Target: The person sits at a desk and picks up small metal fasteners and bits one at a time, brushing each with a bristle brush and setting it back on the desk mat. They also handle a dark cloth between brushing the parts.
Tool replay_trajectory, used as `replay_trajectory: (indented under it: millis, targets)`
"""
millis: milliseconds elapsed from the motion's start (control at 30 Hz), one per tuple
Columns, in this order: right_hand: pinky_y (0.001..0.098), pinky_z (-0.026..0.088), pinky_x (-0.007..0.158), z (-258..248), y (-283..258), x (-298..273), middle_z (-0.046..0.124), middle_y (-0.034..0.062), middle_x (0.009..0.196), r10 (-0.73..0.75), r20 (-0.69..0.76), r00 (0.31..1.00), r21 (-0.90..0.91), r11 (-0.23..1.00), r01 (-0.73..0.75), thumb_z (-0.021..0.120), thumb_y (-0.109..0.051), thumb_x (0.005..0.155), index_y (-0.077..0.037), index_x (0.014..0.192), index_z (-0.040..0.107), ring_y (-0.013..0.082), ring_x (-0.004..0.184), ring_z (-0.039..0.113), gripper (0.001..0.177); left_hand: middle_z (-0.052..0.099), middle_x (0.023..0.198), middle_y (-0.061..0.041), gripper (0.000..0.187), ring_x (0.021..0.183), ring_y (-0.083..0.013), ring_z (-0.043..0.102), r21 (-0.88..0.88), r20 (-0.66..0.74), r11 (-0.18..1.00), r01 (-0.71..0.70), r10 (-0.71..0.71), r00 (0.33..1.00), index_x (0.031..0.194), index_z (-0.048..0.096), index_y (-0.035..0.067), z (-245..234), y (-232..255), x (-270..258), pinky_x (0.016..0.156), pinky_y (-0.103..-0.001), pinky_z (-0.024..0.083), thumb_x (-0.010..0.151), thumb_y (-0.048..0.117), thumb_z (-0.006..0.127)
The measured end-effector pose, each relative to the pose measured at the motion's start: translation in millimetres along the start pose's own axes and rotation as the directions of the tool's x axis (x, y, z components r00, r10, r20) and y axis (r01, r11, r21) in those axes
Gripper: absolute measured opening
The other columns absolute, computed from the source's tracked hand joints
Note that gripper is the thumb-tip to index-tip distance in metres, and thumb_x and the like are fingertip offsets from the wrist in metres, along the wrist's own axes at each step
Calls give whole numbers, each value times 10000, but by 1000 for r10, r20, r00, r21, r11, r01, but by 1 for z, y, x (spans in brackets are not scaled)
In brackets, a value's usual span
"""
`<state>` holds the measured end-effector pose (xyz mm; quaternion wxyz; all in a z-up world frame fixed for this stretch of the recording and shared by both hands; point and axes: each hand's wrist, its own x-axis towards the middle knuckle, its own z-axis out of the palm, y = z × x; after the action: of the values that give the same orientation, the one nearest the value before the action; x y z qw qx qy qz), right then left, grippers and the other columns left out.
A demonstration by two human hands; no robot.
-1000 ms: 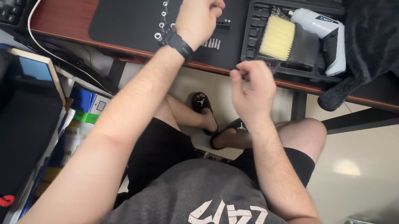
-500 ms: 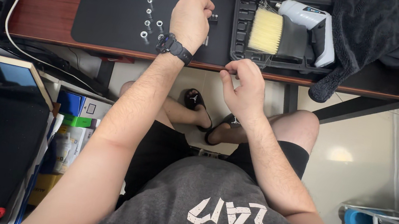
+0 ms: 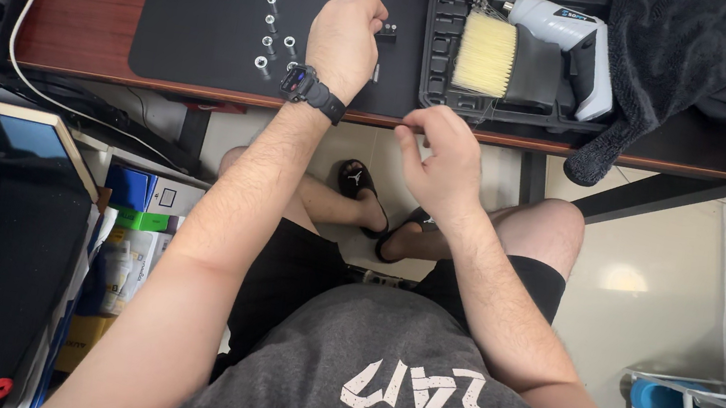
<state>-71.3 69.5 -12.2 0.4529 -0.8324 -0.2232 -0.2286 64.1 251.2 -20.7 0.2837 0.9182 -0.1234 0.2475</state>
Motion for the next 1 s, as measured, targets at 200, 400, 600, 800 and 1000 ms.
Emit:
replay_trajectory:
  millis: [200, 400, 600, 800, 1000]
  targets:
    - [369, 526, 780, 3, -7, 7, 656, 99, 918, -60, 16, 998, 2, 998, 60, 727, -9, 916, -19, 991, 637, 267, 872, 660, 118, 746, 912, -106, 124, 932, -337, 645, 73, 8, 996, -43, 42, 999, 937, 778, 82, 1, 3, -2, 817, -460, 526, 869, 44, 681]
    - [379, 516, 781, 0, -4, 2, 652, 100, 916, -63, -3, 998, -19, 998, 63, 735, -9, 910, -21, 985, 637, 279, 878, 647, 123, 752, 902, -88, 141, 919, -329, 629, 110, 39, 990, -90, 87, 995, 949, 781, 66, -1, 6, -8, 793, -447, 530, 861, 23, 679]
    - [362, 515, 742, 1, -1, 1, 653, 92, 916, -30, 7, 1000, -6, 1000, 30, 735, -11, 913, -29, 981, 637, 263, 870, 649, 120, 725, 836, -91, 110, 912, -321, 624, 139, 95, 989, -49, 36, 995, 948, 776, 62, -6, 10, -9, 783, -438, 535, 883, 40, 690]
    - [363, 520, 757, 4, -4, -3, 647, 88, 908, -57, 6, 998, 0, 998, 57, 744, -11, 910, -25, 983, 631, 253, 857, 654, 135, 710, 854, -106, 171, 913, -320, 633, 90, 38, 994, -69, 65, 997, 972, 778, 76, -5, 8, -9, 768, -448, 542, 828, 19, 706]
    - [338, 534, 728, -1, -2, -2, 649, 90, 910, -15, 6, 1000, 14, 1000, 15, 743, -6, 910, -26, 975, 634, 245, 851, 660, 128, 711, 872, -81, 365, 884, -290, 656, 33, 76, 999, 11, -14, 997, 1109, 710, 71, -3, 5, -1, 757, -432, 549, 781, -87, 678]
